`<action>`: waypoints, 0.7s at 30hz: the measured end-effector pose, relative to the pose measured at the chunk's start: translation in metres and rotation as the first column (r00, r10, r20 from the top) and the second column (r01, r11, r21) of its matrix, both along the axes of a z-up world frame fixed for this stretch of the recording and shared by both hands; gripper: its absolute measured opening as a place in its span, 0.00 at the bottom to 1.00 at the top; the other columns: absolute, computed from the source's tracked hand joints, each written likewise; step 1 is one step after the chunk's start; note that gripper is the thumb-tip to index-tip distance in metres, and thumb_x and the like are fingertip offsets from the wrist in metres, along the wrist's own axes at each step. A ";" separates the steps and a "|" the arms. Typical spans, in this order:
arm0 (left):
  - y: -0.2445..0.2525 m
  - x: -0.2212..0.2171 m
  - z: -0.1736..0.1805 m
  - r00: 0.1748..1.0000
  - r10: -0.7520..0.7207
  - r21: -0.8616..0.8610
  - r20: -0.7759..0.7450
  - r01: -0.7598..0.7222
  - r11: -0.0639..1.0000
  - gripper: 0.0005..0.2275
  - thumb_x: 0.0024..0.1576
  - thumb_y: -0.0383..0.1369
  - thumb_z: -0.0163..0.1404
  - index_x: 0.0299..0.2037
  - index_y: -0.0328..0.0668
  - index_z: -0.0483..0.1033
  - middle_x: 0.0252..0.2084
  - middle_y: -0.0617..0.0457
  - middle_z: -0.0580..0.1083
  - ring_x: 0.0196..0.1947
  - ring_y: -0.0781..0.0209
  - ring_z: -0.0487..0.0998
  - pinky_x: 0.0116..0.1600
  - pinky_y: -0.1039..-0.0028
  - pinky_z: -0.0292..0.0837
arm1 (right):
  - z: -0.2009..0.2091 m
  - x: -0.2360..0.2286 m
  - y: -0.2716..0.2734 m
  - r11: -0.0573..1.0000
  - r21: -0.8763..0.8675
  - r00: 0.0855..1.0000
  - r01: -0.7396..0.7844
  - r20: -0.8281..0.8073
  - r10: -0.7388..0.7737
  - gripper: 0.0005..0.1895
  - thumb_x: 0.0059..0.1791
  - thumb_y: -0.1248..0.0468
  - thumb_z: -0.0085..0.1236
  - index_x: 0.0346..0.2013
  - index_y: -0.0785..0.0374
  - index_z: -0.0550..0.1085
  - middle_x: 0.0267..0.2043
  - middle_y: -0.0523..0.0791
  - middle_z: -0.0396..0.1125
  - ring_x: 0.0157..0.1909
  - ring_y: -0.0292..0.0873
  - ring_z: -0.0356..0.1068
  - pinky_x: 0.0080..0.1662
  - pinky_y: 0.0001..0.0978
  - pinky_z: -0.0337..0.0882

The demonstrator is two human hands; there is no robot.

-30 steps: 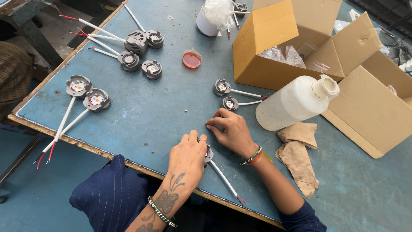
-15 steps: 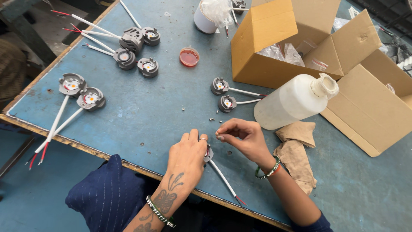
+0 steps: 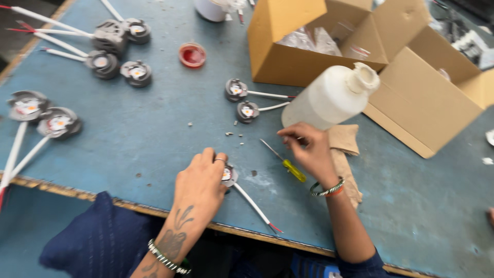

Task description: The person assembles small electrical components on a blue workbench. They use a yellow screwdriver to tighten screws on grey circular parts with wires, pick up small metal pieces, and wipe the components with a cloth.

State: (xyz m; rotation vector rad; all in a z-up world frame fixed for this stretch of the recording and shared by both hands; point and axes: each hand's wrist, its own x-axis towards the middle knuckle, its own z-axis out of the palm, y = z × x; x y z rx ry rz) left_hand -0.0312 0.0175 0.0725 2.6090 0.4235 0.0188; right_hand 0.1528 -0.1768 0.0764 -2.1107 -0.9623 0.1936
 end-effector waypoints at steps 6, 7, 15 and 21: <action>0.000 0.001 0.009 0.996 0.006 0.009 -0.092 -0.005 1.000 0.27 0.44 0.32 0.64 0.56 0.50 0.72 0.47 0.55 0.69 0.50 0.55 0.74 0.44 0.61 0.78 | 0.027 0.018 -0.045 0.929 -0.369 0.993 0.022 -0.101 -0.063 0.09 0.44 0.72 0.58 0.37 0.64 0.82 0.32 0.46 0.78 0.34 0.38 0.78 0.40 0.30 0.76; 0.000 0.001 0.010 0.995 0.006 0.007 -0.096 -0.006 1.000 0.27 0.44 0.32 0.64 0.56 0.50 0.72 0.47 0.55 0.69 0.50 0.55 0.74 0.44 0.61 0.78 | 0.031 0.016 -0.051 0.941 -0.337 0.995 -0.012 -0.100 -0.023 0.09 0.44 0.72 0.59 0.37 0.64 0.82 0.33 0.45 0.78 0.35 0.37 0.78 0.41 0.29 0.76; -0.001 0.002 0.012 0.990 0.015 0.025 -0.142 -0.011 1.000 0.26 0.45 0.33 0.64 0.56 0.51 0.72 0.46 0.56 0.69 0.50 0.57 0.74 0.43 0.62 0.78 | 0.033 -0.006 -0.049 0.884 -0.452 0.993 -0.116 -0.066 0.096 0.09 0.37 0.67 0.68 0.29 0.64 0.78 0.28 0.44 0.76 0.29 0.41 0.76 0.34 0.31 0.73; -0.001 0.002 0.014 0.992 0.007 0.029 -0.125 -0.003 1.000 0.27 0.44 0.33 0.64 0.56 0.51 0.72 0.46 0.55 0.69 0.49 0.57 0.74 0.42 0.62 0.78 | 0.026 -0.005 -0.044 0.922 -0.386 0.998 0.043 0.066 -0.018 0.04 0.42 0.70 0.64 0.31 0.64 0.79 0.27 0.44 0.75 0.29 0.40 0.76 0.35 0.32 0.73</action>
